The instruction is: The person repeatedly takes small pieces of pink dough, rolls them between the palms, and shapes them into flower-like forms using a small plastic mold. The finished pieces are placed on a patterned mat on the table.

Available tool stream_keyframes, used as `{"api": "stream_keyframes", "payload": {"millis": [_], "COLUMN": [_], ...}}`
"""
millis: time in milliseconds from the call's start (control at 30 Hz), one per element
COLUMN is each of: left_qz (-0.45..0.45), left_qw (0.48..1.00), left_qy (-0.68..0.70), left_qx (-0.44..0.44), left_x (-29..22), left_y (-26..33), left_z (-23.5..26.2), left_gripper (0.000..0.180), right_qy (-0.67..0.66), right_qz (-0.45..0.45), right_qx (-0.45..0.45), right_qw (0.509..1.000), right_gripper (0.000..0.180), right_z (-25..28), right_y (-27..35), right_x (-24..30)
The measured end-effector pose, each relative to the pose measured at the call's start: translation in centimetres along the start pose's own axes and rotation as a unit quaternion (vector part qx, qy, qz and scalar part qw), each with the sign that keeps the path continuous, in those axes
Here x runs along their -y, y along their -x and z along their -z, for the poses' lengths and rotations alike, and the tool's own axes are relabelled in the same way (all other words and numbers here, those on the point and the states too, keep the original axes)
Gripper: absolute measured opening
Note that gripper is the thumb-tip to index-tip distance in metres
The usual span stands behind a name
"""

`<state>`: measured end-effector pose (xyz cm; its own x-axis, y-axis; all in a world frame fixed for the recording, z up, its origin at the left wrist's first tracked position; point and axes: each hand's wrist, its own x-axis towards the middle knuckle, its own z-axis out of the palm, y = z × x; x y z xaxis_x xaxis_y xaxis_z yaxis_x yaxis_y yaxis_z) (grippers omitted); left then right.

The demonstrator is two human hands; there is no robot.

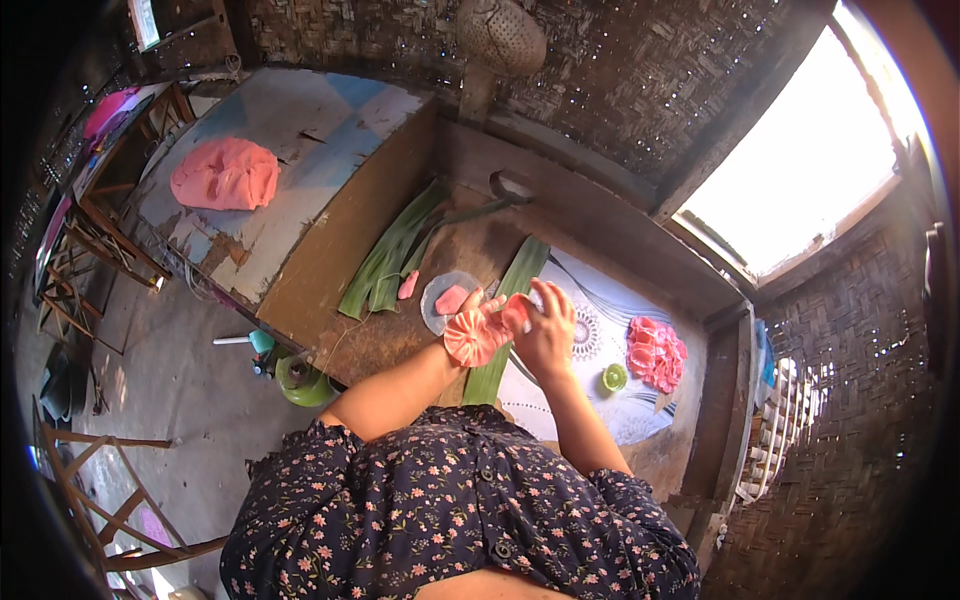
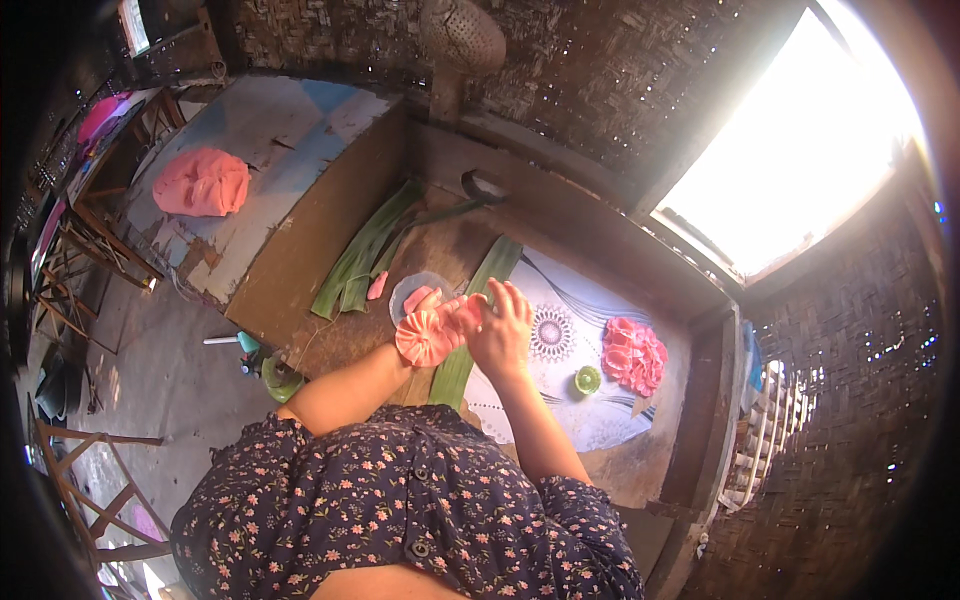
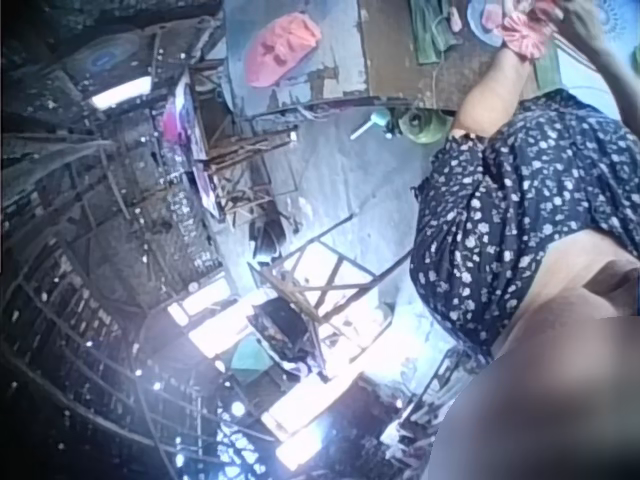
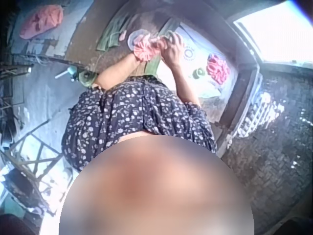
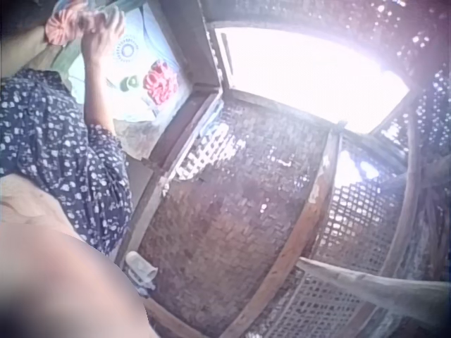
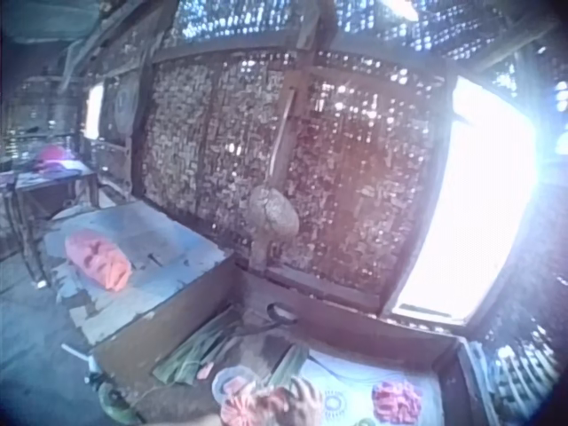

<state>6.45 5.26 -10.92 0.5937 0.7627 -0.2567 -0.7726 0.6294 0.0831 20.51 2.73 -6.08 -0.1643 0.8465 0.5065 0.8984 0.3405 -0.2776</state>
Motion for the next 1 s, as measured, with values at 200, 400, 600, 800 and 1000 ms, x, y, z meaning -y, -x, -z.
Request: {"api": "stream_keyframes", "payload": {"millis": [200, 400, 600, 800, 1000], "left_qz": [-0.007, 0.0, -0.01, -0.157, 0.013], "left_qw": [0.995, 0.997, 0.996, 0.883, 0.994], "left_qy": [-0.099, -0.077, -0.08, -0.441, -0.106], "left_qx": [-0.011, -0.009, -0.036, 0.035, 0.022], "left_x": [-0.1, 0.2, 0.2, 0.3, -0.3], "left_y": [-0.3, 0.1, 0.4, 0.1, 0.3], "left_z": [0.7, 0.1, 0.2, 0.7, -0.3], "left_gripper": [0.053, 0.055, 0.06, 0.057, 0.065], "right_qy": [-0.36, -0.126, -0.136, -0.222, -0.233], "right_qz": [-0.255, -0.108, -0.079, -0.136, -0.158], "right_qx": [0.164, 0.112, 0.078, 0.095, 0.119], "right_qw": [0.883, 0.98, 0.984, 0.961, 0.952], "right_gripper": [0.048, 0.045, 0.042, 0.044, 0.047], "right_z": [0.7, 0.4, 0.5, 0.6, 0.9], "right_y": [-2.1, -1.0, -0.9, -1.4, -1.8], "right_x": [-2.6, -1.1, -0.3, -1.1, -1.5]}}
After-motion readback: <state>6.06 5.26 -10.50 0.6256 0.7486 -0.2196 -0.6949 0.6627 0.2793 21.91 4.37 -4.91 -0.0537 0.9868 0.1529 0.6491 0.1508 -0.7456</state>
